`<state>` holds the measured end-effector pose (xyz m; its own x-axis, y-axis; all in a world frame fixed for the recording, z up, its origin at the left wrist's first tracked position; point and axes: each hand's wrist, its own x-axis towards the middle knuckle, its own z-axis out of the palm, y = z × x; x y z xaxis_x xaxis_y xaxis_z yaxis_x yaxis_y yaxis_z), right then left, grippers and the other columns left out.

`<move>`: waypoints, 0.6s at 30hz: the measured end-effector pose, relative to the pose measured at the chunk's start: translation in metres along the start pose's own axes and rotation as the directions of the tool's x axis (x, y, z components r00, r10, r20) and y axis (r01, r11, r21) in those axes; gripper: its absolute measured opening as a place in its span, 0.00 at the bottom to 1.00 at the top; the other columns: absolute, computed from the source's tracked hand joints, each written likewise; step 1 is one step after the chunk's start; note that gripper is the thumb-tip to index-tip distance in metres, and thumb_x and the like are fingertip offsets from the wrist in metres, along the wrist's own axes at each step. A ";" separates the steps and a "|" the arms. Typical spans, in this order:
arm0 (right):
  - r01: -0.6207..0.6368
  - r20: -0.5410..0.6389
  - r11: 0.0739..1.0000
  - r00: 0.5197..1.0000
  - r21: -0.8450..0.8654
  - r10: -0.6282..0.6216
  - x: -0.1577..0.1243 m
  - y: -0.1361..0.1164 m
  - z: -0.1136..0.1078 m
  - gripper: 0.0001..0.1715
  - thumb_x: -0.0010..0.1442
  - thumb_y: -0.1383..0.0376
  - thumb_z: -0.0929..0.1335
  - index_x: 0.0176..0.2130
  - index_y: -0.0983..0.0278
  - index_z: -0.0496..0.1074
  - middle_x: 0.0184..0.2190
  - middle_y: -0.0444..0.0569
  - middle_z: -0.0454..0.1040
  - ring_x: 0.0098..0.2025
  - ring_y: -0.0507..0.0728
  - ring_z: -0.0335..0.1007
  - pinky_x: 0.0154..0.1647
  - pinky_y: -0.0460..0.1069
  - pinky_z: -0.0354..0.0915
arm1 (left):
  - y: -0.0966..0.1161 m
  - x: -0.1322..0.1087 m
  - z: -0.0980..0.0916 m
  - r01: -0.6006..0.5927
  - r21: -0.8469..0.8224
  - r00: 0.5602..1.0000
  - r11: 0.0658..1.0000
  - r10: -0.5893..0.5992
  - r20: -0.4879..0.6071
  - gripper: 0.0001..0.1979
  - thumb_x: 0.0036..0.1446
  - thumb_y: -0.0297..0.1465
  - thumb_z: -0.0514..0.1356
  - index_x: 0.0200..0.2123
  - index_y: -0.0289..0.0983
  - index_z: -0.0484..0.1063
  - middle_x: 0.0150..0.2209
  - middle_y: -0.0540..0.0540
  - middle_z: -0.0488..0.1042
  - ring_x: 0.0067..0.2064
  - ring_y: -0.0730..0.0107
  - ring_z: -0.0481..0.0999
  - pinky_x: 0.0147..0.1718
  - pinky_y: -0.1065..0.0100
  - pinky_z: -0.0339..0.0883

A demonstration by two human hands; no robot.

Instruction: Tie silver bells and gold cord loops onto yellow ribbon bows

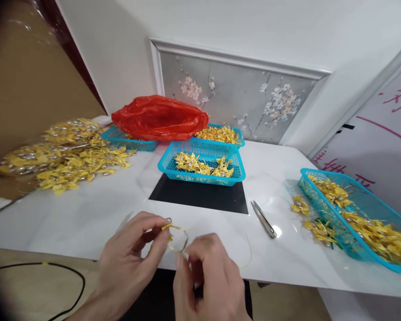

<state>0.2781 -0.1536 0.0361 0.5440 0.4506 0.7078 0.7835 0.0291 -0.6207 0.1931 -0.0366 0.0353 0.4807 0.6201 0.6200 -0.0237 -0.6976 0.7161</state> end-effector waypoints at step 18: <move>-0.321 0.252 0.925 0.930 0.204 0.267 0.013 0.016 0.004 0.09 0.65 0.64 0.66 0.31 0.62 0.67 0.22 0.40 0.62 0.22 0.49 0.57 0.22 0.45 0.56 | 0.002 -0.005 -0.005 0.065 -0.114 0.997 0.991 -0.059 0.054 0.14 0.58 0.18 0.60 0.39 0.44 0.74 0.35 0.52 0.72 0.37 0.74 0.74 0.32 0.78 0.71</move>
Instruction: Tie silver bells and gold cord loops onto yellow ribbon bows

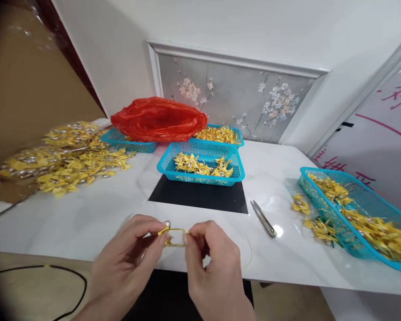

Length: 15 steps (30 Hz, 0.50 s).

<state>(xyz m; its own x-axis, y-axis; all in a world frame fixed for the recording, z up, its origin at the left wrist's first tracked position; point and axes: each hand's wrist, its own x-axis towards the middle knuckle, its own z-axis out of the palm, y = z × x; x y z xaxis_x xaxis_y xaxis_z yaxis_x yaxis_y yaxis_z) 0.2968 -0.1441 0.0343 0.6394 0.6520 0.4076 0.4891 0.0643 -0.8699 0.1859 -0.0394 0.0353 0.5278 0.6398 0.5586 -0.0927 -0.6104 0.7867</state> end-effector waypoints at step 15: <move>-0.363 0.070 0.887 0.931 0.284 0.358 -0.011 -0.030 -0.010 0.17 0.61 0.51 0.68 0.35 0.62 0.72 0.21 0.41 0.60 0.20 0.49 0.51 0.19 0.47 0.48 | 0.002 0.005 -0.003 0.165 -0.134 0.976 0.977 -0.181 -0.119 0.07 0.59 0.24 0.60 0.36 0.42 0.75 0.33 0.52 0.73 0.32 0.73 0.74 0.28 0.76 0.70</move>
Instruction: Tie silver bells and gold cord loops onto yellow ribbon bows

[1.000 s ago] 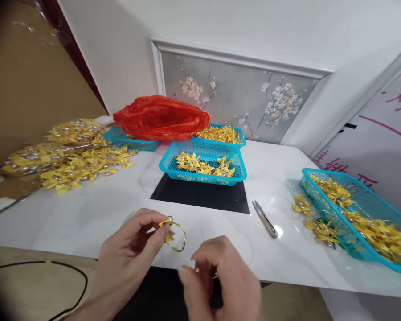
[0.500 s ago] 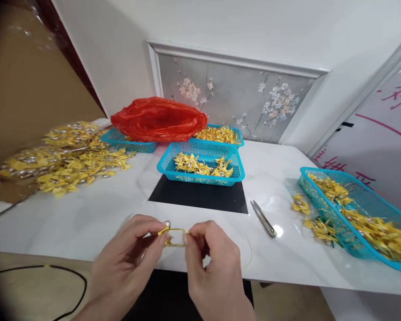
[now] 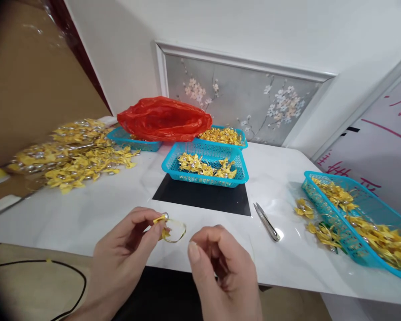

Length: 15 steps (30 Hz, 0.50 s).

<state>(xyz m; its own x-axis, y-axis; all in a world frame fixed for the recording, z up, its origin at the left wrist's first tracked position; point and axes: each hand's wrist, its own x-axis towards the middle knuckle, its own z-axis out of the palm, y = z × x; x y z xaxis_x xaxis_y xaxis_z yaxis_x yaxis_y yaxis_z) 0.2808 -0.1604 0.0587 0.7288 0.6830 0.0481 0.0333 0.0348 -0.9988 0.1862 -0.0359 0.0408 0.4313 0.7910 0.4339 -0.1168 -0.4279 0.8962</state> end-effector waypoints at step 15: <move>-0.240 0.457 0.906 0.888 0.350 0.059 0.026 0.017 0.003 0.18 0.62 0.52 0.70 0.31 0.64 0.71 0.23 0.38 0.53 0.19 0.45 0.40 0.19 0.45 0.40 | 0.002 0.001 0.002 0.004 0.003 1.000 1.000 -0.004 0.010 0.07 0.58 0.22 0.60 0.34 0.41 0.75 0.31 0.51 0.72 0.32 0.73 0.73 0.28 0.77 0.70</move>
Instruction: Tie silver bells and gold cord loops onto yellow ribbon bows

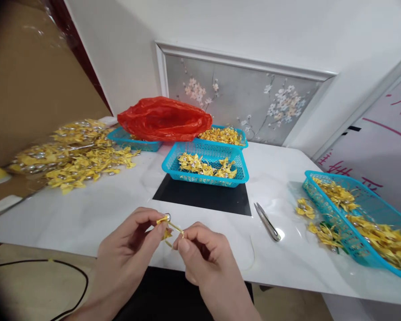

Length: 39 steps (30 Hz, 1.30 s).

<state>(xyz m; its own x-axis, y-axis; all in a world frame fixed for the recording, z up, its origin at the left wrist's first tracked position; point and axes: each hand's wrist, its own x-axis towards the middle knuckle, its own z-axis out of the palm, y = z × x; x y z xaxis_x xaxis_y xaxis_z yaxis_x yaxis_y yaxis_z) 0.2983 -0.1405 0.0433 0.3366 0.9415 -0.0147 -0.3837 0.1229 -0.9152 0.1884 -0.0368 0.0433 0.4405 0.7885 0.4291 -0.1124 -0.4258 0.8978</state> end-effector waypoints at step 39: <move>-0.101 0.057 0.928 0.995 0.358 0.086 -0.021 -0.010 -0.011 0.14 0.65 0.59 0.70 0.31 0.64 0.75 0.23 0.38 0.51 0.20 0.43 0.38 0.18 0.40 0.41 | 0.012 0.002 -0.013 0.505 -0.268 0.828 0.821 -0.372 0.421 0.04 0.59 0.32 0.65 0.32 0.40 0.75 0.32 0.51 0.76 0.35 0.73 0.71 0.34 0.75 0.64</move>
<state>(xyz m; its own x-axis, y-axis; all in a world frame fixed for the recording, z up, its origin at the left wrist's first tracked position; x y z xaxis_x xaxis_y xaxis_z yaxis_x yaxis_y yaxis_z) 0.3046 -0.1650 0.0483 0.2523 0.9651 -0.0703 -0.6981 0.1312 -0.7039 0.1763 -0.0341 0.0561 0.7812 0.6239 -0.0201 -0.1086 0.1676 0.9799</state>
